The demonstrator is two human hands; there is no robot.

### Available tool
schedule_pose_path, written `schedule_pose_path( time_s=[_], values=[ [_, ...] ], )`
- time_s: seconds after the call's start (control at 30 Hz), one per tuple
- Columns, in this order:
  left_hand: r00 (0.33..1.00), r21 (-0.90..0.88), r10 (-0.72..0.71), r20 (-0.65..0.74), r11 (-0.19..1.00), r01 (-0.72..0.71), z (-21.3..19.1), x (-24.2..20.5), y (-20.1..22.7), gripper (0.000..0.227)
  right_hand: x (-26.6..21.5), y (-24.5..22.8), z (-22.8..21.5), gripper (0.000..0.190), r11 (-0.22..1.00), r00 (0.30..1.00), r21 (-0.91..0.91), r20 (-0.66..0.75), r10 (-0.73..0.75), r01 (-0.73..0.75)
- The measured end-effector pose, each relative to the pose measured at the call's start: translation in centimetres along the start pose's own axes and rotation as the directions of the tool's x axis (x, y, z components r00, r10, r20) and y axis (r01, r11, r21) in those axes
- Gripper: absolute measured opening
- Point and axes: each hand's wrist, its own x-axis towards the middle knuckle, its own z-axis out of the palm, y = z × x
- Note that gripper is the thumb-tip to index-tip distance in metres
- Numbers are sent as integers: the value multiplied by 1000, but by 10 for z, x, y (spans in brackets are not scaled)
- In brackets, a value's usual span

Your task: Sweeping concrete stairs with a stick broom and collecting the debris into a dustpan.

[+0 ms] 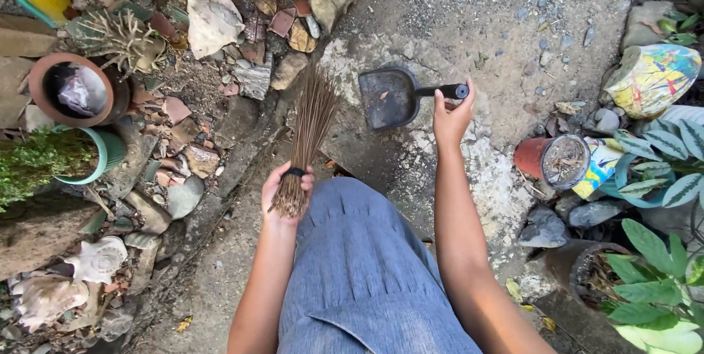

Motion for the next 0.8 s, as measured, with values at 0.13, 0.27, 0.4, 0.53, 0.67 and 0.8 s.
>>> schedule_pose_path(
  time_s=[0.13,0.27,0.4,0.53,0.67,0.8],
  values=[
    [996,-62,-2,90,998,8,1,45,9,33,4,15,-1,59,998,1000,-65,17,1,0],
    [991,-144,56,117,989,-39,-37,74,22,33,6,6,1,32,990,991,-60,50,-127,130],
    [994,-175,102,33,980,-94,-61,31,24,34,3,-4,13,32,983,988,132,67,-137,127],
    [997,-216,80,-3,973,-79,-78,-31,23,32,-6,-20,33,33,964,976,176,51,-212,200],
    [990,-257,133,-36,956,-138,-114,-58,32,33,-7,-33,61,34,942,953,175,51,-299,286],
    [989,-361,136,-49,921,-145,-128,-71,35,33,-10,-46,87,31,919,929,205,89,-360,337]
  ],
)
